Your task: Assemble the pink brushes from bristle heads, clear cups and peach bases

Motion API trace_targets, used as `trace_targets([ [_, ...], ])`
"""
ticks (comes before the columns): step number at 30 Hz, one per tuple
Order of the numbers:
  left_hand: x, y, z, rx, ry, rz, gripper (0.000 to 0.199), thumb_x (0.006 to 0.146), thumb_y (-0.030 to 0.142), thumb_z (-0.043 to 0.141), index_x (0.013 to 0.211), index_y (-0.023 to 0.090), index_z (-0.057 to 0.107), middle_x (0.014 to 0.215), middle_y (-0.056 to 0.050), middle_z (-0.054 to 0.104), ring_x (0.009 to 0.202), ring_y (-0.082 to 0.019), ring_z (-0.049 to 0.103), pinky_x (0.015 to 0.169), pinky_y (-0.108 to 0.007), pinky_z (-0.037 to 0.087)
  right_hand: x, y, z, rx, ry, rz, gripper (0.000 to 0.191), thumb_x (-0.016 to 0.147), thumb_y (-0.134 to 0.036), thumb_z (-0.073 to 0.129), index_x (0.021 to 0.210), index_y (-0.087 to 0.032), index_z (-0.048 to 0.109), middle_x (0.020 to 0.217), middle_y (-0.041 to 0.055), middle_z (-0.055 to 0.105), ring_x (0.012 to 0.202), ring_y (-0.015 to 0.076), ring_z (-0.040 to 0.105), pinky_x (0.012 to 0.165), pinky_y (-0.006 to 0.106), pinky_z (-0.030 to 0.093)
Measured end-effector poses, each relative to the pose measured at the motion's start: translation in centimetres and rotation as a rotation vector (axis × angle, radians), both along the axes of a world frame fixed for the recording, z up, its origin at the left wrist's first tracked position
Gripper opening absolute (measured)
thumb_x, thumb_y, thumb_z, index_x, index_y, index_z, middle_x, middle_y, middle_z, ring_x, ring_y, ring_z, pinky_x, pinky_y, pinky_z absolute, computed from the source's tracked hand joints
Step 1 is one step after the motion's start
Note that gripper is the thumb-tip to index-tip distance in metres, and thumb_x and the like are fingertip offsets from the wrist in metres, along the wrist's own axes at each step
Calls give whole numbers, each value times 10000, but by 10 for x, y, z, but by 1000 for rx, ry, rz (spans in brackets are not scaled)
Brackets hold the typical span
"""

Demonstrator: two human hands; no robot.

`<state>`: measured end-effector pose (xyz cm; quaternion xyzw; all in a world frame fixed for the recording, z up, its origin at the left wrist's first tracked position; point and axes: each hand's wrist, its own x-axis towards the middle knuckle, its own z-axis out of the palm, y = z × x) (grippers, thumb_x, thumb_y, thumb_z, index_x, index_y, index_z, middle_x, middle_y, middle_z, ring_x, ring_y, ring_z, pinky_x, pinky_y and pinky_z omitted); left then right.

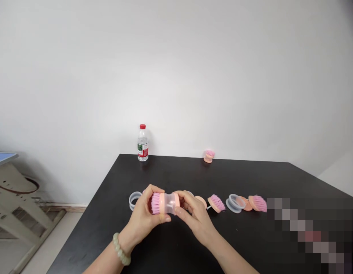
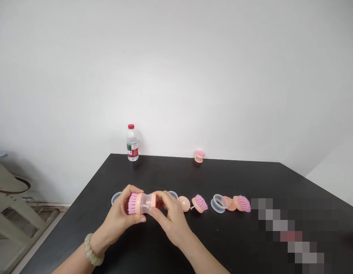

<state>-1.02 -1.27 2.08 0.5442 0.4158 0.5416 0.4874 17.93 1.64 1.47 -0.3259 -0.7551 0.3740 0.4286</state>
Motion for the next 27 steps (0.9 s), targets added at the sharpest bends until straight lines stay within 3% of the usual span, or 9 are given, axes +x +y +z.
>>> trace_targets([
  [4, 0, 0, -1, 38, 85, 49, 516, 569, 323, 917, 963, 232, 595, 844, 27, 532, 731, -153, 473, 652, -264, 386, 1, 5, -7, -199, 106, 75, 411, 893, -493, 637, 1212, -240, 587, 1009, 58, 674, 934, 231, 675, 817, 380, 573],
  [7, -1, 0, 0, 63, 132, 106, 501, 579, 288, 911, 971, 237, 604, 889, 17, 544, 753, -167, 499, 677, -278, 405, 2, 9, -12, -235, 107, 73, 450, 910, -465, 619, 1291, -239, 536, 1046, 71, 680, 959, 231, 688, 846, 403, 585],
  [12, -3, 0, 0, 114, 257, 272, 498, 593, 224, 884, 995, 255, 592, 984, -6, 594, 837, -216, 561, 739, -314, 431, 5, 6, -3, 111, -75, -100, 546, 863, -344, 698, 1369, -274, 505, 1344, 111, 576, 1081, 251, 643, 890, 431, 579],
  [15, -2, -2, -1, 179, 380, 343, 508, 603, 218, 874, 1009, 260, 571, 987, -12, 614, 880, -244, 586, 782, -346, 439, 3, -2, 11, 280, -224, -72, 592, 819, -333, 763, 1360, -295, 527, 1343, 94, 595, 1101, 267, 629, 908, 438, 575],
  [20, 2, -6, -7, 304, 428, 321, 433, 659, 225, 838, 1010, 259, 586, 978, -39, 651, 876, -271, 622, 788, -380, 462, -8, -12, 30, 528, -424, -76, 630, 806, -372, 791, 1365, -221, 543, 1330, 141, 607, 1174, 327, 554, 925, 491, 555],
  [23, 2, -8, -11, 362, 414, 318, 415, 689, 198, 812, 1043, 271, 608, 1012, -51, 666, 914, -281, 635, 818, -394, 473, -12, -15, 41, 579, -448, -42, 489, 836, -359, 767, 1271, -212, 598, 1237, 118, 651, 1064, 293, 558, 869, 450, 556],
  [27, 1, -9, -12, 368, 356, 296, 510, 752, 208, 781, 1194, 315, 553, 1159, -62, 620, 1017, -284, 633, 879, -420, 505, -8, -2, 55, 470, -401, -7, 332, 814, -314, 784, 1084, -210, 623, 1025, 50, 684, 939, 231, 580, 793, 353, 537],
])
